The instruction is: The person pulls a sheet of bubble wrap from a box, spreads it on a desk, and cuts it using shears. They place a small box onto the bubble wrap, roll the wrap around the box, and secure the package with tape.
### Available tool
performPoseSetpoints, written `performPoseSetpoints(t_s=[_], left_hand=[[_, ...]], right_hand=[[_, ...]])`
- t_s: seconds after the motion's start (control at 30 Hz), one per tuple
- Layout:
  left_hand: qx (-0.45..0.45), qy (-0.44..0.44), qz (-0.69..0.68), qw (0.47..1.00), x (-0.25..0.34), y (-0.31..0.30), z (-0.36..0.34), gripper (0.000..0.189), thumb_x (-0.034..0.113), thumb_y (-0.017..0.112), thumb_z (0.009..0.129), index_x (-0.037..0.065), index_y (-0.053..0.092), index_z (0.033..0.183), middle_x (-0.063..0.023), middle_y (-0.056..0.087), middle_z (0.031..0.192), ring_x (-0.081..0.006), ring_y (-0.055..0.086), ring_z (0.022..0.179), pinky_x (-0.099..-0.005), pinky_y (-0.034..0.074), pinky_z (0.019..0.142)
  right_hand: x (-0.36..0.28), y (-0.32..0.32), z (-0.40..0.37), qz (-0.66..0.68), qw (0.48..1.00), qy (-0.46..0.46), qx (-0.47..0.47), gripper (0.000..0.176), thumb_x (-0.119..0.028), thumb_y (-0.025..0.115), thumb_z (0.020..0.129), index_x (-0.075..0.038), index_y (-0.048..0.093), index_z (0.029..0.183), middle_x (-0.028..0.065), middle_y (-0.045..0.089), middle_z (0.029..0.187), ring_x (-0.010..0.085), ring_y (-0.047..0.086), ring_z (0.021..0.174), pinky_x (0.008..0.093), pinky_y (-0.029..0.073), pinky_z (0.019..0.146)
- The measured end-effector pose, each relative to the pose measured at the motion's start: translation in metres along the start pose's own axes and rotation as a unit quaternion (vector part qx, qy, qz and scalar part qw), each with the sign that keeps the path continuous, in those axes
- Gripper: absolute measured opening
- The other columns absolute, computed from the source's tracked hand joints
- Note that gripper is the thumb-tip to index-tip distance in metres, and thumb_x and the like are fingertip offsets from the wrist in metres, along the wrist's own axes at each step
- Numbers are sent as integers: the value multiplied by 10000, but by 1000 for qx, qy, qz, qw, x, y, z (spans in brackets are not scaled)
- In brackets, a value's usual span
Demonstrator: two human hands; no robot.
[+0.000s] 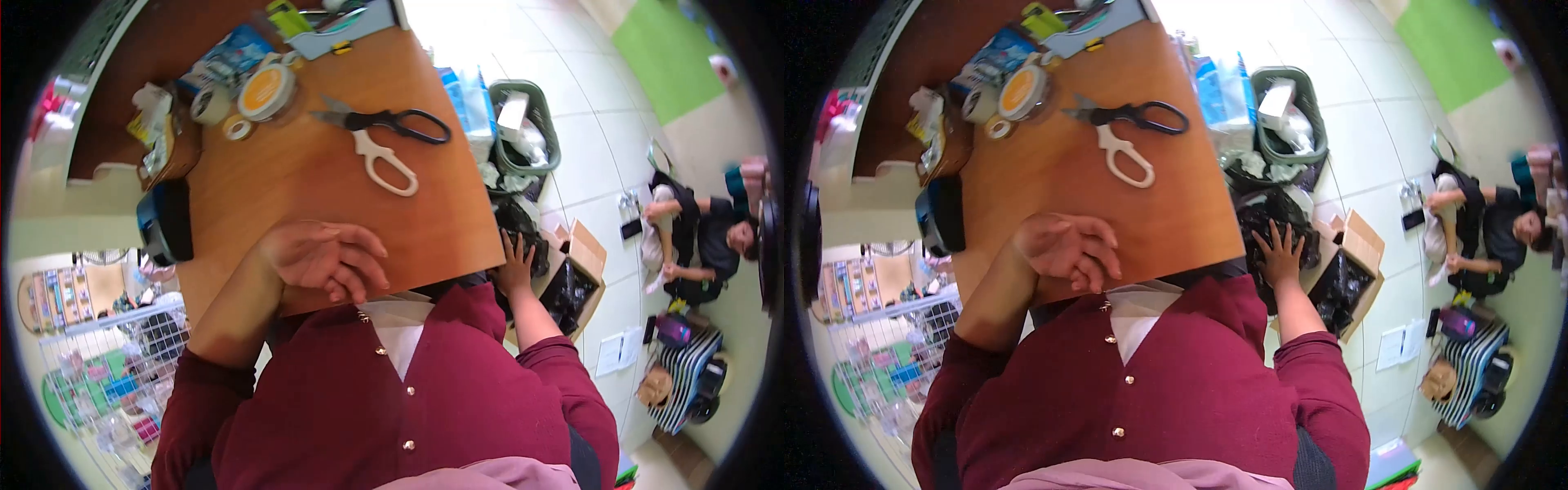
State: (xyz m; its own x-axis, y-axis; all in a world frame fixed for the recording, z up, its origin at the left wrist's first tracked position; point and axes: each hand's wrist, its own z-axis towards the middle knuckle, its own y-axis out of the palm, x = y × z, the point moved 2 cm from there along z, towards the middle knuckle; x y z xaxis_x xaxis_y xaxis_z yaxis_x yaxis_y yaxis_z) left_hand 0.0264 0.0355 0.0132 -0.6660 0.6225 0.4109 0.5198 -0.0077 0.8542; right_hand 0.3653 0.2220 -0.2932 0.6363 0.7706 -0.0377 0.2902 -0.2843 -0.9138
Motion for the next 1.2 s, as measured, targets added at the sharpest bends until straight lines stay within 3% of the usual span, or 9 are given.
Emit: performPoseSetpoints(t_s=[0.2, 0.27, 0.33, 0.57, 0.73, 0.87, 0.9, 1.1, 1.2], left_hand=[[-2, -21, 6, 1000, -2, -2, -2, 612, 481, 512, 996, 31, 461, 1406, -269, 556, 1360, -305, 655, 1118, -341, 526, 824], [-12, -22, 3, 1000, -2, -3, 0, 606, 478, 521, 994, 31, 463, 1399, -264, 558, 1360, -300, 655, 1119, -340, 527, 825], [-14, -28, 7, 999, 0, -2, -1, 606, 471, 524, 994, 22, 460, 1395, -266, 558, 1357, -305, 654, 1120, -341, 529, 824], [-14, -26, -1, 1000, 0, -5, -4, 603, 427, 522, 997, -31, 433, 1378, -318, 543, 1338, -367, 647, 1114, -355, 535, 827], [-20, -27, -21, 999, -1, -8, -6, 600, 422, 528, 993, -30, 431, 1375, -345, 524, 1342, -397, 638, 1128, -370, 534, 839], [-31, -25, -39, 998, -1, -11, -7, 614, 432, 530, 991, -27, 419, 1383, -371, 488, 1363, -419, 622, 1157, -388, 531, 858], [-32, -28, -41, 998, -1, -12, -7, 614, 432, 530, 991, -27, 419, 1383, -371, 488, 1363, -419, 622, 1157, -388, 531, 858], [-44, -23, -50, 998, -1, -14, -8, 611, 420, 528, 995, -32, 404, 1388, -388, 463, 1375, -445, 609, 1169, -416, 530, 895], [-44, -19, -54, 997, -1, -14, -8, 610, 414, 531, 994, -35, 400, 1386, -392, 459, 1374, -451, 608, 1169, -425, 530, 909]], right_hand=[[10, 86, 48, 25, 995, 35, -93, 730, -390, 662, 895, -422, 327, 1543, 19, 107, 1689, 423, 69, 1535, 705, 135, 1164], [25, 148, 86, 118, 988, -52, -84, 562, -359, 634, 892, -299, 530, 1441, 111, 380, 1587, 434, 316, 1458, 606, 286, 1160], [15, 40, 61, 405, 914, 21, -31, 309, -239, 599, 859, -144, 736, 1120, 191, 708, 1118, 415, 628, 1119, 435, 488, 1010], [36, -12, 43, 175, 934, 273, 149, 508, -328, 718, 828, -286, 589, 1317, 64, 444, 1510, 315, 396, 1407, 585, 321, 1107], [21, -5, 18, 185, 941, 248, -133, 948, -539, 794, 751, -430, 287, 1543, 51, 292, 1623, 406, 267, 1475, 623, 297, 1128], [24, 22, 17, 107, 963, 219, -117, 1075, -522, 829, 716, -483, 166, 1561, 59, 445, 1514, 403, 449, 1342, 581, 385, 1073], [23, 5, 13, 116, 964, 213, -111, 808, -396, 772, 820, -440, 353, 1510, 70, 536, 1378, 356, 538, 1232, 545, 397, 1060], [36, 15, -3, 10, 994, 101, -46, 389, -148, 648, 846, -226, 667, 1227, 66, 538, 1307, 294, 478, 1271, 476, 403, 1054], [38, -8, -17, -34, 991, 130, -6, 323, -335, 683, 899, -171, 693, 1177, 46, 537, 1252, 267, 448, 1271, 498, 384, 1036]])
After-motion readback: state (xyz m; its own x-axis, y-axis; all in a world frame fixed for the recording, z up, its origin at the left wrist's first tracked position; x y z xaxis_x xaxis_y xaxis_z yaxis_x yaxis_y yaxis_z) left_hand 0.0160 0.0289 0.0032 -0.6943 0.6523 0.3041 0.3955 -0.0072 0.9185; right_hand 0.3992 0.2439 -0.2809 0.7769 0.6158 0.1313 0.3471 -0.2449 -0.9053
